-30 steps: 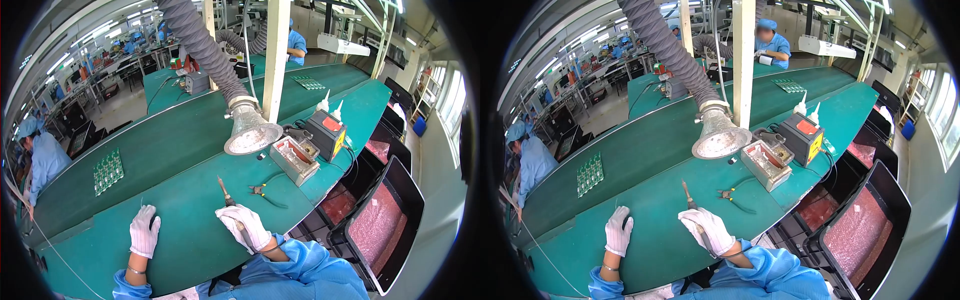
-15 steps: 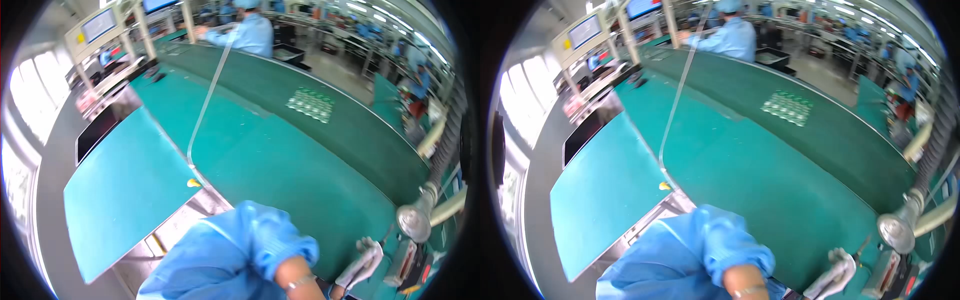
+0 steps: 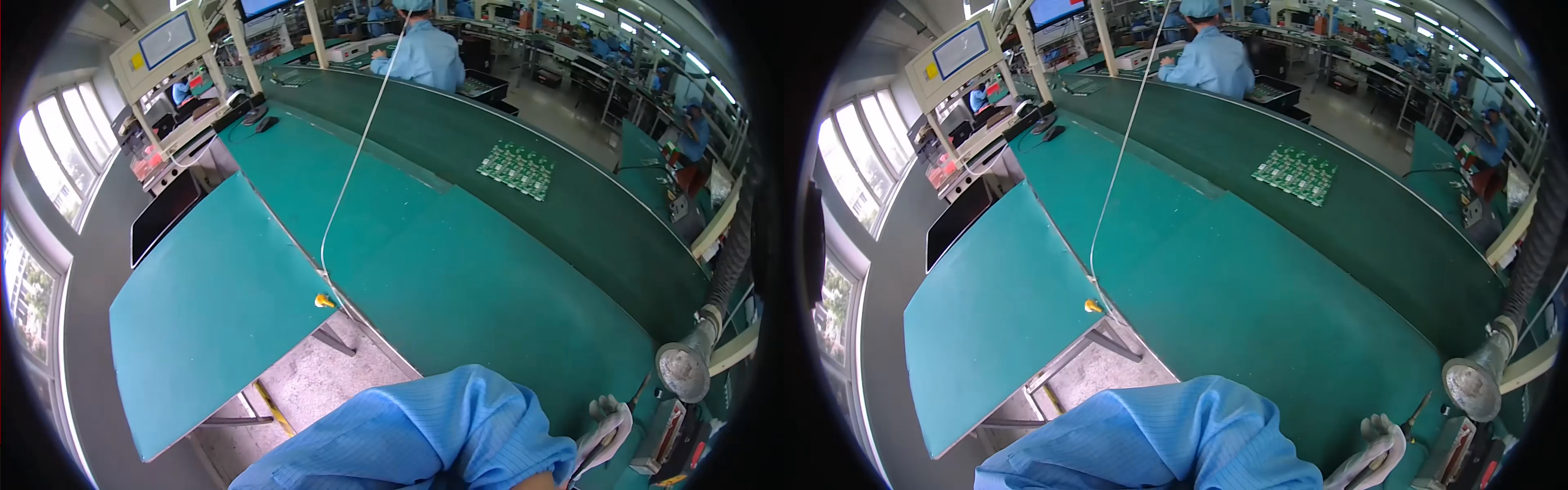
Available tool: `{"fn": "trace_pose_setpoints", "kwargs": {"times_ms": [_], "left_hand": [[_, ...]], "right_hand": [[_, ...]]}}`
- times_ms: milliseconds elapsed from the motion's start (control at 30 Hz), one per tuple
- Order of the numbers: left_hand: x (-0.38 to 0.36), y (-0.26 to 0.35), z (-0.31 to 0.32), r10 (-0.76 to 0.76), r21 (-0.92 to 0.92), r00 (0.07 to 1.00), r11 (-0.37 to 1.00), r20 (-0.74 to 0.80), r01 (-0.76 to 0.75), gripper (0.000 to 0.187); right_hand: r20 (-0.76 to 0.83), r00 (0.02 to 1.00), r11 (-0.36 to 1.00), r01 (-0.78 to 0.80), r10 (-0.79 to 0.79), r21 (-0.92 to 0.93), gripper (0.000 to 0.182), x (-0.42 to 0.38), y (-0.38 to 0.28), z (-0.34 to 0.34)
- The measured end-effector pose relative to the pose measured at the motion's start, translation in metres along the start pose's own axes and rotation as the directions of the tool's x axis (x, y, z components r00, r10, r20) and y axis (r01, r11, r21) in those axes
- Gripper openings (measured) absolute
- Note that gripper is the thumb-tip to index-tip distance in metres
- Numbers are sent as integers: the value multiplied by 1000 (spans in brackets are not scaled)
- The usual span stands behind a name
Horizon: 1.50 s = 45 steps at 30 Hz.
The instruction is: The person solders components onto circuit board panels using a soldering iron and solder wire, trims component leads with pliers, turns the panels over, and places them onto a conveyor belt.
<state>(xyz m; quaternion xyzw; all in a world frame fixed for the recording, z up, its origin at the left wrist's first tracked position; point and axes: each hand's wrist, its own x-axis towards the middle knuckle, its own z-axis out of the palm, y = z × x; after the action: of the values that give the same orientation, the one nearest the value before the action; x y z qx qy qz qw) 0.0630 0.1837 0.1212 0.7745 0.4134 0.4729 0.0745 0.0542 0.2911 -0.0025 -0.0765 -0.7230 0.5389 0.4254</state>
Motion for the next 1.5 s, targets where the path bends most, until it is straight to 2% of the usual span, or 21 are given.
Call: {"fn": "trace_pose_setpoints", "kwargs": {"times_ms": [300, 567, 667, 767, 900, 1000, 1033, 1067, 1133, 1200, 1267, 1333, 1400, 1467, 1500], "left_hand": [[-8, -3, -1, -19, 16, 1000, 1000, 13, 19, 35], [-9, -9, 2, -62, 53, 997, 997, 34, 60, 31], [-6, -9, -1, -67, 76, 997, 995, 43, 64, 30], [-5, -6, -3, -79, 102, 995, 992, 56, 73, 29], [-11, -5, -8, -140, 194, 988, 973, 61, 126, 27], [-30, 2, -28, -277, 375, 959, 896, 54, 238, 26], [-39, 3, -34, -318, 415, 948, 866, 22, 280, 25], [-52, 3, -40, -358, 453, 934, 831, -10, 323, 25], [-80, -2, -50, -427, 451, 891, 772, -153, 448, 26], [-109, -2, -70, -450, 662, 874, 599, -186, 449, 30], [-123, -5, -87, -571, 740, 803, 463, -173, 488, 27], [-141, -15, -97, -603, 751, 773, 413, -198, 515, 25], [-159, -34, -100, -496, 777, 830, 406, -255, 482, 22], [-168, -48, -101, -547, 744, 791, 401, -274, 535, 20], [-170, -53, -101, -574, 729, 767, 390, -285, 563, 19]], "right_hand": [[-57, 996, 997, -73, 74, 20, 43, 2, 14, -1], [-19, 1000, 1000, -19, 19, -18, 44, 2, 2, 2], [-47, 996, 996, -81, 79, -26, 45, 1, 8, -2], [1, 1000, 1000, -12, 12, -20, 44, 3, 5, -3], [-16, 999, 997, -46, 45, -60, 47, 2, 4, -3], [35, 999, 1000, 14, -14, -8, 43, 3, 3, -7], [-40, 998, 999, -39, 40, 29, 44, 1, 13, -4], [-145, 974, 983, -161, 172, 84, 43, 0, -4, 10], [40, 993, 976, -121, 115, 180, 28, -5, 36, -13], [32, 997, 991, -67, 64, 119, 19, -6, 6, -3], [21, 1000, 999, 15, -16, 44, 16, -3, -1, 3], [61, 989, 990, 135, -132, -44, 14, 1, -9, 3], [107, 991, 989, 96, -84, -114, 14, 4, -12, -1], [50, 999, 1000, 21, -20, -10, 13, 4, -10, 3], [71, 997, 998, 37, -34, -45, 13, 6, -10, 1]]}}
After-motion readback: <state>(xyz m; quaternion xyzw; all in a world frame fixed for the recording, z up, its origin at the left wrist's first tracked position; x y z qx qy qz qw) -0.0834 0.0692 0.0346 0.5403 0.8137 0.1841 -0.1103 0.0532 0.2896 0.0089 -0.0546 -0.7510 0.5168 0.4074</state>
